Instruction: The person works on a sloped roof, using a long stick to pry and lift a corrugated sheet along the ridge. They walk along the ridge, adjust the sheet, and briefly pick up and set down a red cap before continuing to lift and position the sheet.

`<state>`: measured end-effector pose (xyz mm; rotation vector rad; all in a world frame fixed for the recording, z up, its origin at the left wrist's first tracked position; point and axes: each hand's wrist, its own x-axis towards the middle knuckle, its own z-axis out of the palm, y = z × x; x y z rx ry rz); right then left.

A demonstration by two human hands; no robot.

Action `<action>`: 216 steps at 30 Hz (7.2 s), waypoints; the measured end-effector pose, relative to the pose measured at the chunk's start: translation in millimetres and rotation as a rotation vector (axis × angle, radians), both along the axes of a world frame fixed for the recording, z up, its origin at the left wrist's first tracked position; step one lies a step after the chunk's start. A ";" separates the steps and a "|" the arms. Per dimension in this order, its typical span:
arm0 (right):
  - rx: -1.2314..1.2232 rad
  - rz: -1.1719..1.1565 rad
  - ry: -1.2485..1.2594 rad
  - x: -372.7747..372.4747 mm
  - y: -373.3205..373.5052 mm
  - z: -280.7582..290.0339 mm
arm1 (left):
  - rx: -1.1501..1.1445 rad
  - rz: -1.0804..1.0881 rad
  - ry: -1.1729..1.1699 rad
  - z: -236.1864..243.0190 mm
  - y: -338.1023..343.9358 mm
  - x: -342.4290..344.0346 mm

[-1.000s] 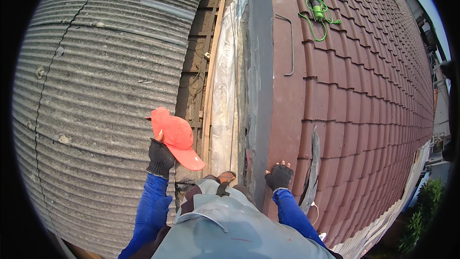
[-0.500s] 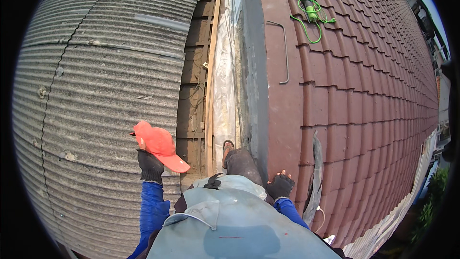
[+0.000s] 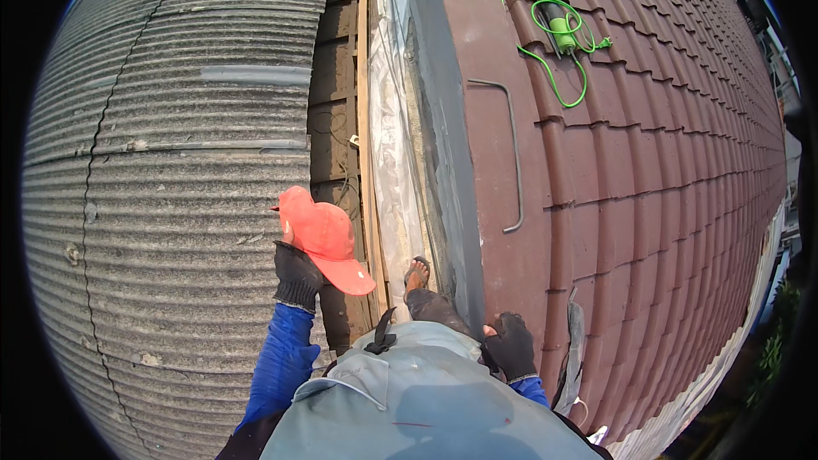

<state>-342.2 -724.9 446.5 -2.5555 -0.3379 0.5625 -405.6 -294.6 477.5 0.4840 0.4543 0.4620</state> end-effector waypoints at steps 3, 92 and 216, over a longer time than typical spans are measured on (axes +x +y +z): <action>0.267 0.173 -0.145 57.9 83.4 18.5 | 0.044 0.014 -0.132 37.2 10.4 73.3; 0.357 -0.096 -0.857 603.2 477.1 58.6 | -0.155 0.519 0.000 -51.9 438.0 357.3; -0.221 -1.396 -1.649 1936.3 1562.8 397.3 | 0.394 -0.193 -0.635 346.6 1742.4 2155.3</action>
